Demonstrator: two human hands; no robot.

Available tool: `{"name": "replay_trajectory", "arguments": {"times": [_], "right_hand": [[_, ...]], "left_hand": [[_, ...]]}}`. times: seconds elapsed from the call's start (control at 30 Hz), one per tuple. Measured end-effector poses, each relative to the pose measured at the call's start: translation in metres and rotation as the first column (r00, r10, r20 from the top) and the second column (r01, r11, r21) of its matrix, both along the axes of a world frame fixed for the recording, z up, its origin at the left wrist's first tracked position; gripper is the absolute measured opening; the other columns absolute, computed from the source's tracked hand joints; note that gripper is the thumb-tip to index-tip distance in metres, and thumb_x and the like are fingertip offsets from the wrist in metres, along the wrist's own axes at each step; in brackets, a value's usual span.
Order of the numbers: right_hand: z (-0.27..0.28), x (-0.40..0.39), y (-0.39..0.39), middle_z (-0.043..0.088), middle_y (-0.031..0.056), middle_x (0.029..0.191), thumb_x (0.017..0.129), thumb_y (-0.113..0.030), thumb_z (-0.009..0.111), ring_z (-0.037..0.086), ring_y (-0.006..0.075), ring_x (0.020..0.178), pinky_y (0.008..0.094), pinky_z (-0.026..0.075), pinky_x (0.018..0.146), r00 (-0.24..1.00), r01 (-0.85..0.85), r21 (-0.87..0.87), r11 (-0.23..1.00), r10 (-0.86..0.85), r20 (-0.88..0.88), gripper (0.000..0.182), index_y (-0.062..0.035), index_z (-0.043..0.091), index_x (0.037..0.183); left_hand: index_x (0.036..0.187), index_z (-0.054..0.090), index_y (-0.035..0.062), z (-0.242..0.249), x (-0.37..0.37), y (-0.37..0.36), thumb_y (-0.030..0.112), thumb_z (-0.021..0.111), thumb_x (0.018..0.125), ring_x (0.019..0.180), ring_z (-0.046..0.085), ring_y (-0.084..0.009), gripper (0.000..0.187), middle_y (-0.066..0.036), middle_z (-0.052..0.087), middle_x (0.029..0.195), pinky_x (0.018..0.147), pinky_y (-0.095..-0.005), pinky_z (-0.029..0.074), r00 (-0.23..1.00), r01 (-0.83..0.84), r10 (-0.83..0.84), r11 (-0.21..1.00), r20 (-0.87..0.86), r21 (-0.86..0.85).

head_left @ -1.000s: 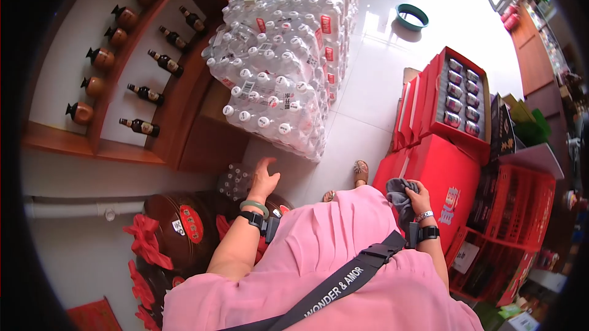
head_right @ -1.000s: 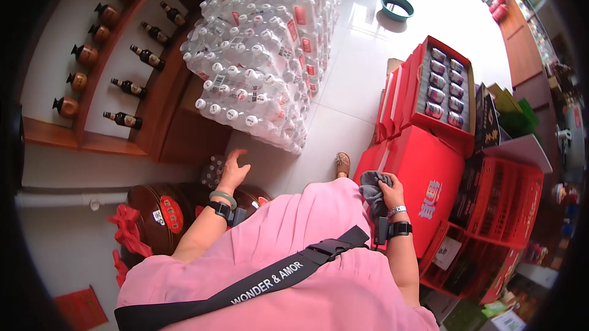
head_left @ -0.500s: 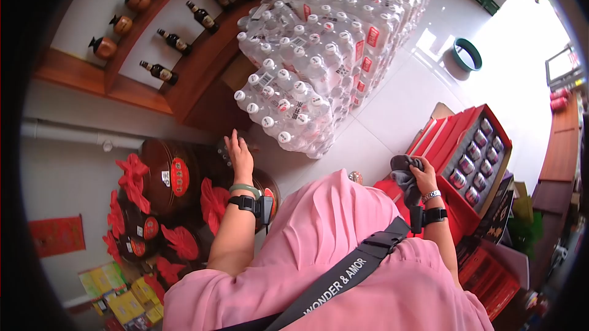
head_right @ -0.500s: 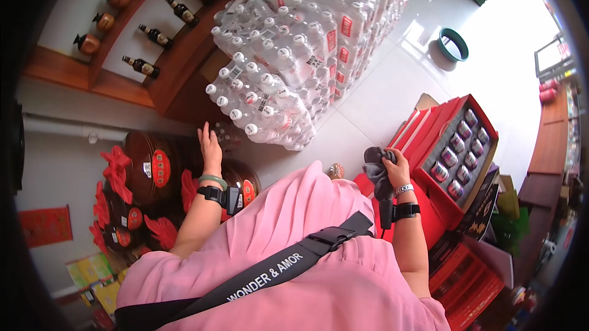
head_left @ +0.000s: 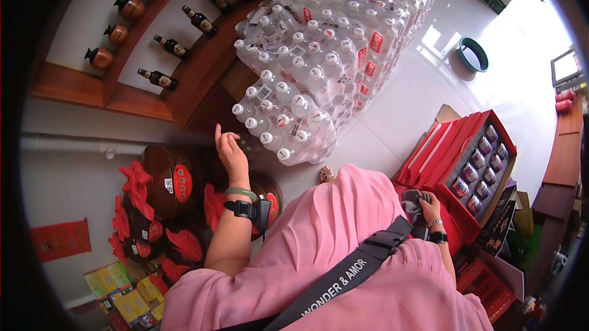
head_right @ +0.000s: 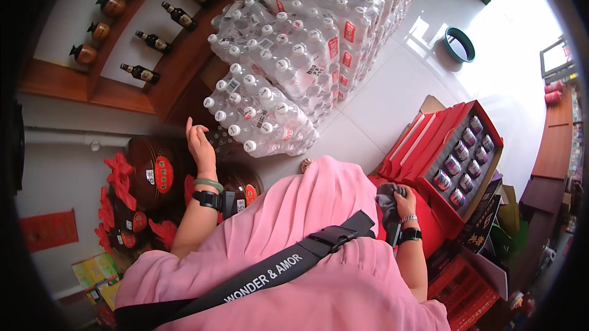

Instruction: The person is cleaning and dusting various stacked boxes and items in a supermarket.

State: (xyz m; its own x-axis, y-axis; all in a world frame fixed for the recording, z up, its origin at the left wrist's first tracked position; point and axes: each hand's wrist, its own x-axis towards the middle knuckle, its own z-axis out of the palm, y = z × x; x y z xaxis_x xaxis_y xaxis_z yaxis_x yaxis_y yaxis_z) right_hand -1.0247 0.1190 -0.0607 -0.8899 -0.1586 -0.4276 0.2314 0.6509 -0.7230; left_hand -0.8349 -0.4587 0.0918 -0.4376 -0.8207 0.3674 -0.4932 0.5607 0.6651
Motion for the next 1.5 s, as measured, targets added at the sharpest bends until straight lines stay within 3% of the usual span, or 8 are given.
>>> {"name": "replay_trajectory", "arguments": {"times": [0.3,0.43,0.93,1.13,1.23,1.3,1.43,1.5], "right_hand": [[-0.119,0.184,0.118,0.075,0.0077,0.095,0.077,-0.016,0.079,0.071,0.0181,0.089,0.0342,0.056,0.081,0.818,0.275,0.222,0.935,-0.349,0.457,0.031,-0.0058,0.073,0.106],[-0.129,0.217,0.096,0.074,0.0062,0.094,0.079,-0.014,0.078,0.069,0.0164,0.086,0.0333,0.056,0.079,0.800,0.311,0.134,0.941,-0.336,0.497,0.028,-0.0042,0.072,0.105],[0.176,-0.115,-0.155,0.068,0.0087,0.113,0.097,-0.009,0.061,0.066,0.0152,0.099,0.0272,0.054,0.087,0.981,0.159,-0.694,0.702,-0.190,0.032,0.030,0.0012,0.061,0.125],[0.211,-0.193,-0.303,0.068,0.0056,0.106,0.094,-0.009,0.064,0.061,0.0122,0.098,0.0265,0.050,0.089,0.967,-0.243,-0.635,0.733,0.136,-0.213,0.030,-0.0008,0.063,0.123],[0.212,-0.217,-0.374,0.070,0.0083,0.102,0.091,-0.004,0.066,0.065,0.0149,0.095,0.0296,0.053,0.084,0.876,-0.475,-0.570,0.670,0.298,-0.380,0.033,-0.0076,0.063,0.124],[0.225,-0.220,-0.415,0.068,0.0161,0.111,0.089,-0.009,0.067,0.068,0.0298,0.102,0.0373,0.053,0.089,0.746,-0.662,-0.453,0.598,0.462,-0.480,0.037,-0.0094,0.061,0.125],[0.189,-0.208,-0.474,0.048,0.0105,0.147,0.087,-0.027,0.069,0.043,0.0314,0.138,0.0523,0.030,0.115,-0.013,-0.951,0.206,0.232,0.636,-0.772,0.053,-0.0161,0.055,0.136],[0.164,-0.211,-0.476,0.046,0.0085,0.150,0.089,-0.032,0.066,0.041,0.0290,0.141,0.0545,0.027,0.117,-0.153,-0.939,0.316,0.132,0.663,-0.732,0.052,-0.0204,0.055,0.138]], "left_hand": [[0.089,0.052,-0.0027,0.014,-0.076,-0.058,0.013,0.039,0.106,0.086,0.053,-0.0256,0.027,-0.019,0.045,0.149,0.085,-0.0386,0.045,0.956,0.265,-0.282,0.948,-0.079,-0.178],[0.085,0.053,-0.0011,0.019,-0.095,-0.053,0.011,0.040,0.104,0.120,0.051,-0.0360,0.026,-0.022,0.044,0.150,0.101,-0.0458,0.039,0.941,0.326,-0.334,0.939,-0.062,-0.107],[0.080,0.047,-0.0002,0.022,-0.072,-0.045,0.009,0.041,0.103,0.136,0.044,-0.0389,0.026,-0.018,0.054,0.143,0.110,-0.0465,0.035,0.943,0.322,-0.329,0.941,-0.058,-0.102],[0.128,0.054,-0.0026,0.024,-0.068,-0.028,0.008,0.038,0.102,0.137,0.045,-0.0317,0.032,-0.010,0.053,0.146,0.117,-0.0531,0.023,0.983,0.178,-0.174,0.982,0.060,-0.070],[0.105,0.060,-0.0034,0.028,-0.079,-0.016,0.009,0.040,0.102,0.136,0.046,-0.0338,0.023,-0.012,0.053,0.146,0.117,-0.0529,0.024,0.993,0.109,-0.106,0.993,0.059,-0.047],[0.091,0.056,-0.0029,0.033,-0.091,-0.005,0.010,0.043,0.102,0.136,0.045,-0.0357,0.021,-0.013,0.053,0.145,0.116,-0.0529,0.026,0.996,0.079,-0.078,0.996,0.037,-0.031],[0.079,0.051,-0.0021,0.046,-0.123,0.019,0.010,0.046,0.101,0.136,0.045,-0.0393,0.026,-0.017,0.054,0.143,0.113,-0.0502,0.031,1.000,0.006,-0.005,0.999,0.021,-0.051],[0.084,0.052,-0.0027,0.049,-0.129,0.028,0.009,0.047,0.101,0.135,0.046,-0.0391,0.022,-0.018,0.054,0.142,0.112,-0.0489,0.034,0.999,-0.011,0.015,0.996,0.047,-0.085]]}}
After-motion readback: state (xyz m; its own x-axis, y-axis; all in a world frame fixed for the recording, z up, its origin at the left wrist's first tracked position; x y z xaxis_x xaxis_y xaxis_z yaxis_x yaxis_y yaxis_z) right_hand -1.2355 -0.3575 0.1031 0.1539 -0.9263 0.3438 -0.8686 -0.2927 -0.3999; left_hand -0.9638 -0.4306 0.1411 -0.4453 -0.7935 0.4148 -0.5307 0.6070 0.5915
